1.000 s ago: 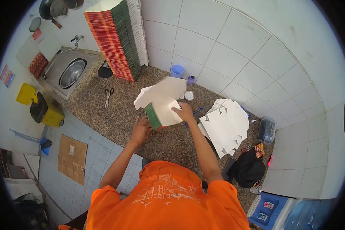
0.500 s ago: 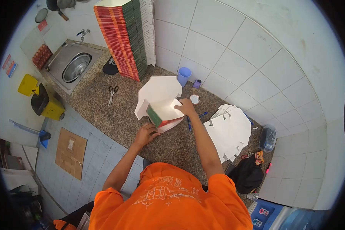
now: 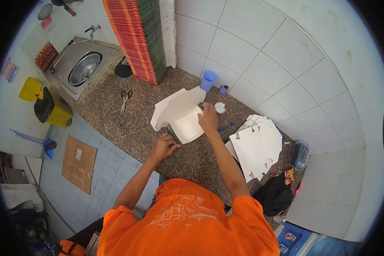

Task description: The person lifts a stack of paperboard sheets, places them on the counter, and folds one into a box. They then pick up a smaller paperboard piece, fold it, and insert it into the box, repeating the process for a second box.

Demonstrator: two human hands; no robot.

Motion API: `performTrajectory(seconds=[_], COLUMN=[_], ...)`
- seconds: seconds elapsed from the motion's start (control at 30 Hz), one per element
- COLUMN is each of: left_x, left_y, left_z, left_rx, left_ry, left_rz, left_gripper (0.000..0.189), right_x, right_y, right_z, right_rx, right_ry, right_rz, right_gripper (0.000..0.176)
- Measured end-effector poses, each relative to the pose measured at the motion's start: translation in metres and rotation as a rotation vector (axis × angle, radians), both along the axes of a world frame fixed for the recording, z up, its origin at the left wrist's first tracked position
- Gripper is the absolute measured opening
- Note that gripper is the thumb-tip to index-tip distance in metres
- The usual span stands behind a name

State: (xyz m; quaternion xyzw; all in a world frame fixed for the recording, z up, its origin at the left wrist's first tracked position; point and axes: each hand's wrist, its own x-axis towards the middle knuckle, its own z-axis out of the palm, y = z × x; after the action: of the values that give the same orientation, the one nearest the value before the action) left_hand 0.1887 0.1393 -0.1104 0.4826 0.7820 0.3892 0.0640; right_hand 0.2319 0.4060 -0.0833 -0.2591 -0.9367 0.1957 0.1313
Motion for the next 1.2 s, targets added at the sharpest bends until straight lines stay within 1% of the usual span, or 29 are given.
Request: performTrajectory(seconds=[0.03,0.07,0.1,0.17,0.23,0.27,0.3,0.33,0.37,0.4,0.43,0.5,0.53,0.57,0.6,0.63,0.67,0.73,0.8,0.83,0.9,0.93,1.0,1.03,1.07,1.13,1.17,1.2], left_x=[-0.002,-0.002,0.000,-0.002,0.001,0.003,0.004,0.004,0.006,0.007,0.007,0.005,0.003,0.001,0.000,0.000,0.002,0.007,0.009,0.009,0.013,0.015,0.020,0.022,0.021,0.021,0.023,0.022], left_y=[0.000,0.000,-0.002,-0.002,-0.003,-0.003,-0.003,-0.004,-0.005,-0.007,-0.008,-0.010,-0.010,-0.009,-0.008,-0.007,-0.004,-0.001,0.001,0.002,0.004,0.006,0.009,0.009,0.009,0.008,0.006,0.006], left_z=[0.000,0.000,-0.001,-0.008,-0.007,-0.003,-0.002,-0.003,-0.004,-0.001,0.002,0.009,0.001,-0.012,-0.023,-0.026,-0.030,-0.029,-0.022,-0.016,-0.008,-0.011,-0.017,-0.019,-0.021,-0.031,-0.036,-0.041], left_rx=[-0.001,0.009,0.018,0.053,0.090,0.081,0.072,0.070,0.012,-0.047,-0.048,-0.099,-0.098,-0.103,-0.107,-0.107,-0.108,-0.110,-0.214,-0.215,-0.317,-0.319,-0.273,-0.271,-0.239,-0.204,-0.127,-0.050], left_ry=[-0.004,0.006,0.014,0.024,0.037,0.157,0.279,0.280,0.287,0.295,0.297,0.210,0.211,0.199,0.187,0.188,0.147,0.107,0.070,0.073,-0.095,-0.099,0.017,0.017,-0.020,-0.050,-0.087,-0.126], left_rz=[0.009,-0.003,-0.016,-0.018,-0.019,-0.001,0.016,0.029,0.080,0.126,0.130,0.303,0.307,0.291,0.276,0.280,0.275,0.270,0.349,0.351,0.430,0.430,0.487,0.485,0.485,0.478,0.453,0.427], left_gripper=[0.021,0.019,0.018,0.017,0.016,0.018,0.019,0.019,0.027,0.035,0.035,0.055,0.055,0.063,0.070,0.070,0.072,0.074,0.080,0.080,0.088,0.088,0.091,0.091,0.090,0.089,0.093,0.096], right_x=[0.007,0.014,0.023,0.043,0.063,0.067,0.068,0.068,0.069,0.068,0.068,0.063,0.061,0.054,0.043,0.032,0.022,0.006,0.001,-0.001,-0.002,-0.001,-0.002,-0.002,-0.001,0.002,0.001,0.002], right_y=[-0.011,-0.020,-0.030,-0.057,-0.080,-0.085,-0.088,-0.089,-0.090,-0.091,-0.091,-0.087,-0.087,-0.091,-0.099,-0.105,-0.111,-0.119,-0.121,-0.122,-0.122,-0.123,-0.129,-0.130,-0.130,-0.131,-0.126,-0.117], right_z=[0.028,0.040,0.033,0.015,0.005,0.000,-0.005,-0.010,-0.015,-0.011,-0.007,0.005,0.011,0.016,0.020,0.021,0.018,-0.002,-0.017,-0.021,-0.027,-0.027,-0.028,-0.027,-0.026,-0.021,-0.019,-0.012], right_rx=[0.112,0.222,0.216,-0.204,0.015,0.013,0.049,0.087,0.084,0.051,0.020,0.016,0.004,0.004,-0.016,-0.034,-0.032,0.055,0.083,0.116,0.111,0.104,0.113,0.124,0.127,-0.018,-0.017,-0.015], right_ry=[0.147,0.292,0.283,0.076,-0.090,-0.093,-0.064,-0.035,-0.036,-0.081,-0.125,-0.162,-0.203,-0.202,-0.243,-0.282,-0.282,-0.075,-0.102,-0.131,-0.158,-0.184,-0.181,-0.174,-0.171,-0.226,-0.220,-0.133], right_rz=[0.061,0.125,0.136,0.539,0.709,0.720,0.686,0.653,0.664,0.671,0.674,0.687,0.694,0.698,0.556,0.413,0.415,0.292,0.312,0.333,0.352,0.366,0.361,0.356,0.353,0.319,0.312,0.279], right_gripper=[0.042,0.043,0.043,0.037,0.026,0.026,0.026,0.026,0.026,0.025,0.025,0.024,0.023,0.023,0.023,0.023,0.023,0.023,0.021,0.020,0.020,0.020,0.022,0.025,0.025,0.029,0.029,0.030])
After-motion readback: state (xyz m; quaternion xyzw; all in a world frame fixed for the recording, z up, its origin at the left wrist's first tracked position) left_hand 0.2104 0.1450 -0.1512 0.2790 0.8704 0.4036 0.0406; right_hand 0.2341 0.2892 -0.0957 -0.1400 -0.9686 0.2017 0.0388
